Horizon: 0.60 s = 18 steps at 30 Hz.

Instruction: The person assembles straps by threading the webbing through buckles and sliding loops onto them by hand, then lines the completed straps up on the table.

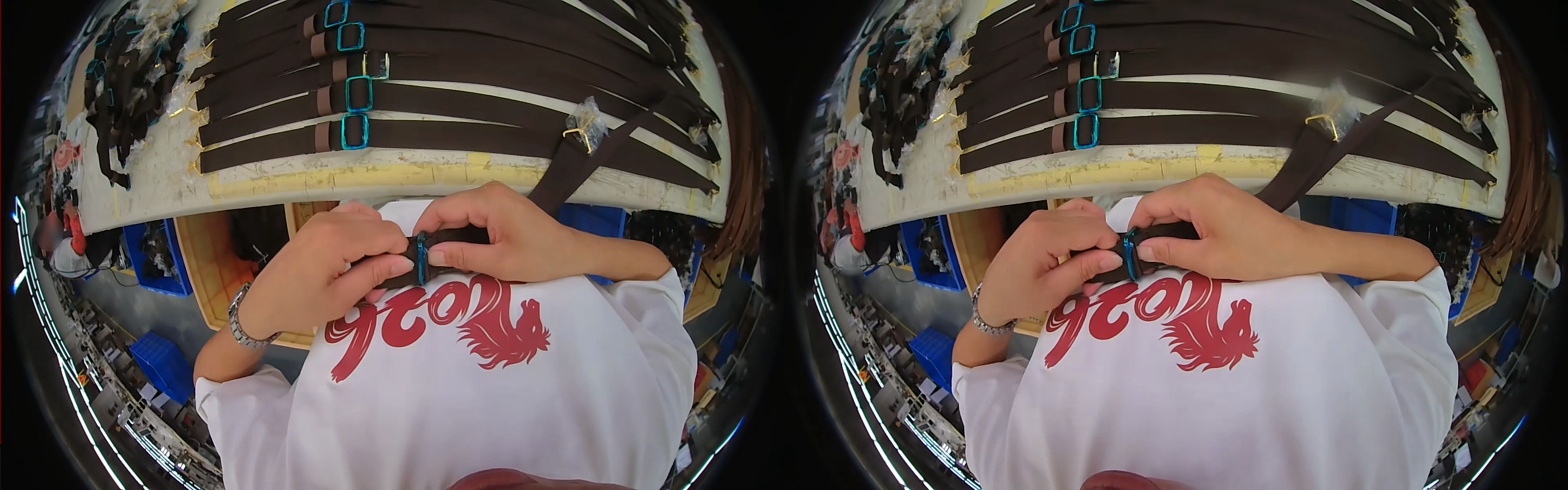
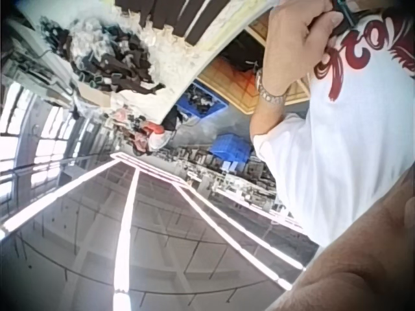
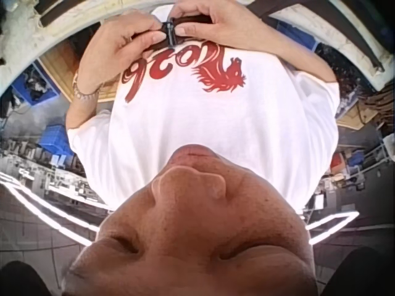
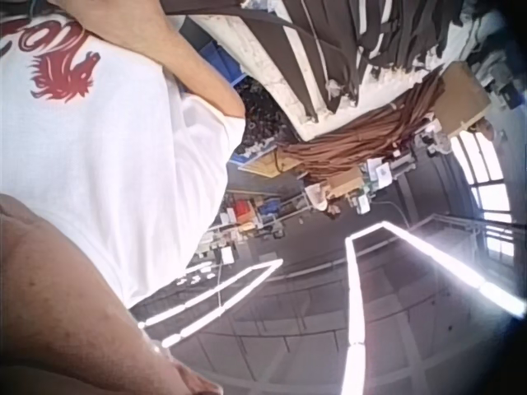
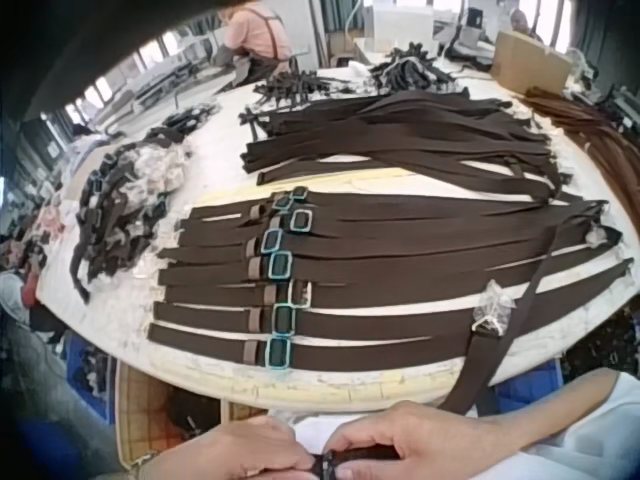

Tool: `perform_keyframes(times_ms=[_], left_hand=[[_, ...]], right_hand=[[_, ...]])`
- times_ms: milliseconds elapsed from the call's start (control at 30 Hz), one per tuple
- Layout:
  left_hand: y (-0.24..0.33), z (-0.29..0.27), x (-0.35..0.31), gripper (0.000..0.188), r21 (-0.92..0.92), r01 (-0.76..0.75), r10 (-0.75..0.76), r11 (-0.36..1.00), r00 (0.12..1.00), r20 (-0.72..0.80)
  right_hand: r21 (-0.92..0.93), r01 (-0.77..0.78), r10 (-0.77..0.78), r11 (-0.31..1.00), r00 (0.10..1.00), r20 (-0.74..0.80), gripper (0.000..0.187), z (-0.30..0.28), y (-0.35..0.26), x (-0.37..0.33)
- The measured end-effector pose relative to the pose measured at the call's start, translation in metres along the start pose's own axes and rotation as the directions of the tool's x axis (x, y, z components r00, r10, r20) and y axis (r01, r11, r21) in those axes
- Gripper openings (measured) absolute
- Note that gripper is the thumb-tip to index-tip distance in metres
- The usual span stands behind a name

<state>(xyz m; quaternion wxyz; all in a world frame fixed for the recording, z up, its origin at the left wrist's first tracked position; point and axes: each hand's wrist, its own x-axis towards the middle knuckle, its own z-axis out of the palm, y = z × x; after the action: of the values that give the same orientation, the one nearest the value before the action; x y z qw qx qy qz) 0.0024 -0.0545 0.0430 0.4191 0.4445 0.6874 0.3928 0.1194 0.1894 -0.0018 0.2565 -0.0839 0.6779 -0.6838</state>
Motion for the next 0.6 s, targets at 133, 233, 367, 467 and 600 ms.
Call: perform_keyframes(times_ms=[133, 233, 367, 467, 600], left_hand=[[-0.001, 0.009, -0.005, 0.014, -0.567, 0.335, -0.401, 0.752, 0.916, 0.009], [0.002, 0.016, -0.006, 0.014, -0.64, 0.292, -0.426, 0.711, 0.902, -0.062], [0.006, 0.026, -0.002, 0.014, -0.696, 0.143, -0.376, 0.703, 0.906, -0.194], [-0.006, 0.023, -0.013, 0.011, -0.589, 0.141, -0.286, 0.796, 0.945, -0.16], [-0.004, 0.02, -0.01, 0.008, 0.124, 0.017, 0.01, 0.992, 0.978, -0.208]], right_hand=[[0.022, 0.171, -0.164, 0.985, 0.969, -0.186, 0.044, 0.003, -0.008, -0.001], [-0.14, 0.255, -0.281, 0.957, 0.936, -0.213, 0.058, 0.006, 0.004, 0.003], [-0.293, 0.322, -0.396, 0.9, 0.884, -0.248, 0.053, 0.002, -0.001, 0.004], [-0.232, 0.328, -0.379, 0.916, 0.897, -0.227, 0.049, 0.005, 0.001, 0.004], [-0.305, 0.319, -0.379, 0.897, 0.911, -0.161, 0.054, 0.007, 0.014, 0.005]])
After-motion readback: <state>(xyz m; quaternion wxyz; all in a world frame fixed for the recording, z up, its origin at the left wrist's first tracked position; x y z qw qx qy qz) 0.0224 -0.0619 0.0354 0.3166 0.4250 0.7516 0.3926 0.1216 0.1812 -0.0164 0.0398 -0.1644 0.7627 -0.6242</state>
